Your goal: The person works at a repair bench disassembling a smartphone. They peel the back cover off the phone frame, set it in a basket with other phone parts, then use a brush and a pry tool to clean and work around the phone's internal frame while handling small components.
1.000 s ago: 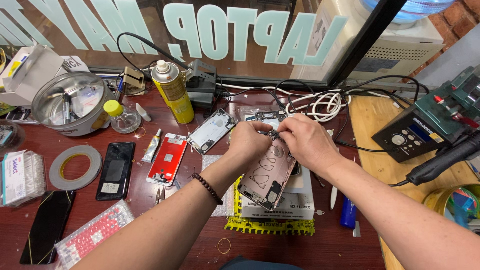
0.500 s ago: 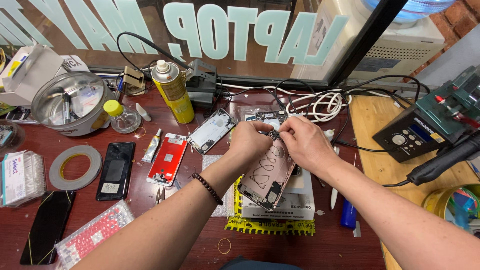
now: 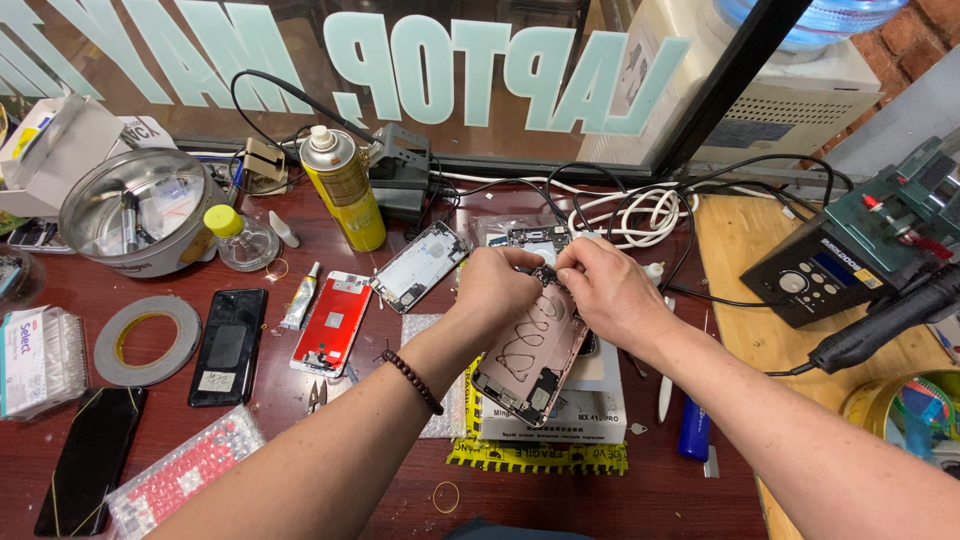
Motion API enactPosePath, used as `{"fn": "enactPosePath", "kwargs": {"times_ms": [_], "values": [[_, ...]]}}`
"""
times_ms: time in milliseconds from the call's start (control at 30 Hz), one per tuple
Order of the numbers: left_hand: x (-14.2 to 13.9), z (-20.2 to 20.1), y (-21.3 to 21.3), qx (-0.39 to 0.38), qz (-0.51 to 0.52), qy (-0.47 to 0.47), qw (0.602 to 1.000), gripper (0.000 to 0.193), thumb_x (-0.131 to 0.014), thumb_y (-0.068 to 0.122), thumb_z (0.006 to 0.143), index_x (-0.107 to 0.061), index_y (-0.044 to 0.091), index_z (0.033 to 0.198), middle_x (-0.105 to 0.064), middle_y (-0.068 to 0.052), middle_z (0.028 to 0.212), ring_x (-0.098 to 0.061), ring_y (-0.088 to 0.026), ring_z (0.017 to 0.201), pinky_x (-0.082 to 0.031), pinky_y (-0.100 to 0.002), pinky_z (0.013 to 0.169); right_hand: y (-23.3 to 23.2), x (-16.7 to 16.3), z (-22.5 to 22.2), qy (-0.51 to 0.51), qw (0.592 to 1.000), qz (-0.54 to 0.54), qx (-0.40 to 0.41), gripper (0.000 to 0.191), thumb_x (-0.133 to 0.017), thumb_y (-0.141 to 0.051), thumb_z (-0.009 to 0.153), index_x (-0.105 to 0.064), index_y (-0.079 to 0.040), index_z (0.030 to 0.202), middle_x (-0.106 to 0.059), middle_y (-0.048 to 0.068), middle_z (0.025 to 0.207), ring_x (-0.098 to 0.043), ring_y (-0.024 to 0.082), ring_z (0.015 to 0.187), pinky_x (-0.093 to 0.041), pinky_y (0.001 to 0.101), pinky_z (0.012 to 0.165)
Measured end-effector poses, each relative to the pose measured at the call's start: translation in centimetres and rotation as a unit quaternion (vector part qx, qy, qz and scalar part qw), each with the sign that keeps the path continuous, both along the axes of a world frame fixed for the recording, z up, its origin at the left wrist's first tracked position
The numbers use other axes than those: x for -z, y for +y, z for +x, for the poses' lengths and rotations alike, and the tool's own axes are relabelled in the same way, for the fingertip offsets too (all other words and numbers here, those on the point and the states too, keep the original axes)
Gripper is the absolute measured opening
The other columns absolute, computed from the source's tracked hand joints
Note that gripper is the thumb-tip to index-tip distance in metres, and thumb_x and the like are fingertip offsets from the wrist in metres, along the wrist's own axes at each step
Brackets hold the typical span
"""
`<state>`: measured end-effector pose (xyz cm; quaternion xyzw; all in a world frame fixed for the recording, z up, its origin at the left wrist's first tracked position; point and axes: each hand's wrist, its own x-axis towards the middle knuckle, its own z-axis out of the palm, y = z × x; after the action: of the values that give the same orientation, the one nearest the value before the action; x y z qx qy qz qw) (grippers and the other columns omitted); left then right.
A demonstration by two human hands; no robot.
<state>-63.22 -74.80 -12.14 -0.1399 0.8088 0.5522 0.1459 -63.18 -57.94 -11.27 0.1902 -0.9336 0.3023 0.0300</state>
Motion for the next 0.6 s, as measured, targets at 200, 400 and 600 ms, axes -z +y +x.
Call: {"fn": "enactPosePath", "kwargs": {"times_ms": [200,400,600], "values": [[-0.04,0.09,0.05,-0.007,0.006,0.021,1.000,0.039,-0.069,0.004,0.078,-0.079,0.013,0.115,-0.080,-0.013,0.096,-0.078,-0.019,0.083,-0.061,-0.033,0.074,-0.31,0.28,-0.20,-0.011,1.000,0.020,0.021,0.014,-0.060,-0.019,0.095,-0.060,-0.005,0.099,-0.066,0.013,0.101,-0.066,0.033,0.097,-0.052,0.0441,0.085],[-0.29,0.15,0.04,-0.009,0.019,0.005,1.000,0.041,-0.068,0.002,0.078,-0.079,0.015,0.115,-0.080,-0.012,0.096,-0.077,-0.018,0.081,-0.061,-0.033,0.072,-0.22,0.56,-0.08,-0.016,0.999,0.023,0.023,0.016,-0.059,-0.020,0.096,-0.058,-0.006,0.104,-0.065,0.014,0.107,-0.065,0.034,0.101,-0.051,0.0448,0.087],[-0.26,0.26,0.05,-0.004,0.006,0.000,1.000,0.039,-0.069,0.005,0.079,-0.079,0.015,0.115,-0.080,-0.012,0.097,-0.077,-0.018,0.081,-0.060,-0.033,0.072,-0.34,0.38,0.18,-0.012,0.999,0.004,0.033,0.014,-0.062,-0.018,0.094,-0.062,-0.006,0.100,-0.068,0.013,0.100,-0.068,0.033,0.095,-0.053,0.0435,0.083]]}}
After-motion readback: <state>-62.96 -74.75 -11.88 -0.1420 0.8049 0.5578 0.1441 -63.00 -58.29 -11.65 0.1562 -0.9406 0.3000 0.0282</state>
